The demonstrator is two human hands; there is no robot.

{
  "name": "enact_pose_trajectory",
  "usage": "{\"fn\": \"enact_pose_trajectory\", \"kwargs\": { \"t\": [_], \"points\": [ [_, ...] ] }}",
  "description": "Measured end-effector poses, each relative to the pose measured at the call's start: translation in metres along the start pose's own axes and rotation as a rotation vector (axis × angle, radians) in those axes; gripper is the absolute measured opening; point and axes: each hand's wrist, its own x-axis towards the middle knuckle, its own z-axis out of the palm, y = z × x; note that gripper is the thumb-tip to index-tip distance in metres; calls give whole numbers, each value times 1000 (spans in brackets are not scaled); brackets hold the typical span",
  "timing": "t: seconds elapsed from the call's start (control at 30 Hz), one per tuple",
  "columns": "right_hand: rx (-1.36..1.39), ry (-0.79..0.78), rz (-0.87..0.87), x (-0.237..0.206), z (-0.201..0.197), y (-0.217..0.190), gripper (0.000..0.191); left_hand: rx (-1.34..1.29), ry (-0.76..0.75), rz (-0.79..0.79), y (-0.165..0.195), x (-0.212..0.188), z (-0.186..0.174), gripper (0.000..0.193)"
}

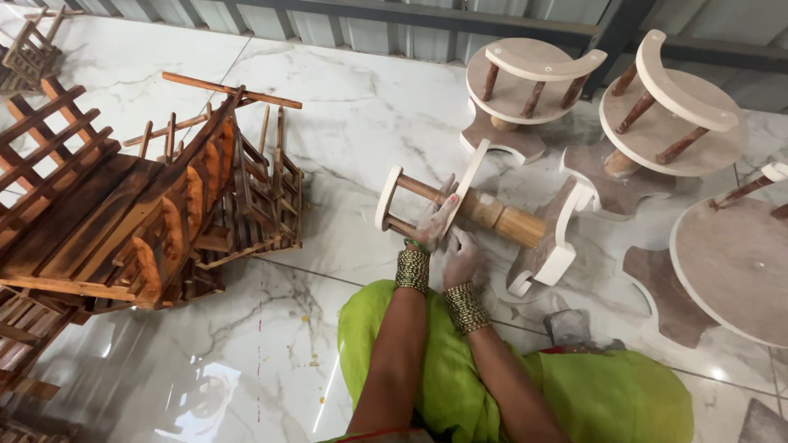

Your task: The person sits on the floor assembling small wooden stools. They apply a white paste to the wooden joints by hand, press the curved backrest and side rails onto the round seat and legs, and reposition the stools to work on each one in turn.

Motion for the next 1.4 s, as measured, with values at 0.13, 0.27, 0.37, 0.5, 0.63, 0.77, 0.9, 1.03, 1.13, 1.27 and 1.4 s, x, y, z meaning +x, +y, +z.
{"fn": "enact_pose_trajectory", "kwargs": {
  "t": [0.13,0.27,0.37,0.5,0.63,0.77,0.9,1.03,1.13,1.27,1.4],
  "points": [
    [-272,-202,76,-12,-1,1,25,61,1,14,-2,-4,-1,87],
    [-177,-97,94,12,-15,5,25,76,-43,37,-2,-1,-4,88],
    [-214,73,32,76,-28,15,26,-62,-107,73,-4,6,-4,91],
    [-542,82,-164,103,-37,28,28,-194,-126,69,-10,10,-4,93],
    [-554,-152,-178,76,-30,34,34,-195,-70,2,-16,9,-4,91],
    [-779,-128,-285,72,-14,32,44,-69,-10,-45,-16,6,-4,88],
    [-612,-202,-378,81,-9,28,44,-124,-27,-43,-16,7,-4,88],
    [-792,-303,-278,79,-16,34,36,-128,-11,-52,-21,10,-4,90],
    [-742,-160,-347,79,-20,36,35,-126,-12,24,-25,11,-3,89],
    [-687,-170,-573,91,-24,34,44,-76,18,-18,-22,12,-2,90],
    [-913,-298,-369,104,-31,33,42,-50,25,-36,-12,10,-2,91]
  ]
}}
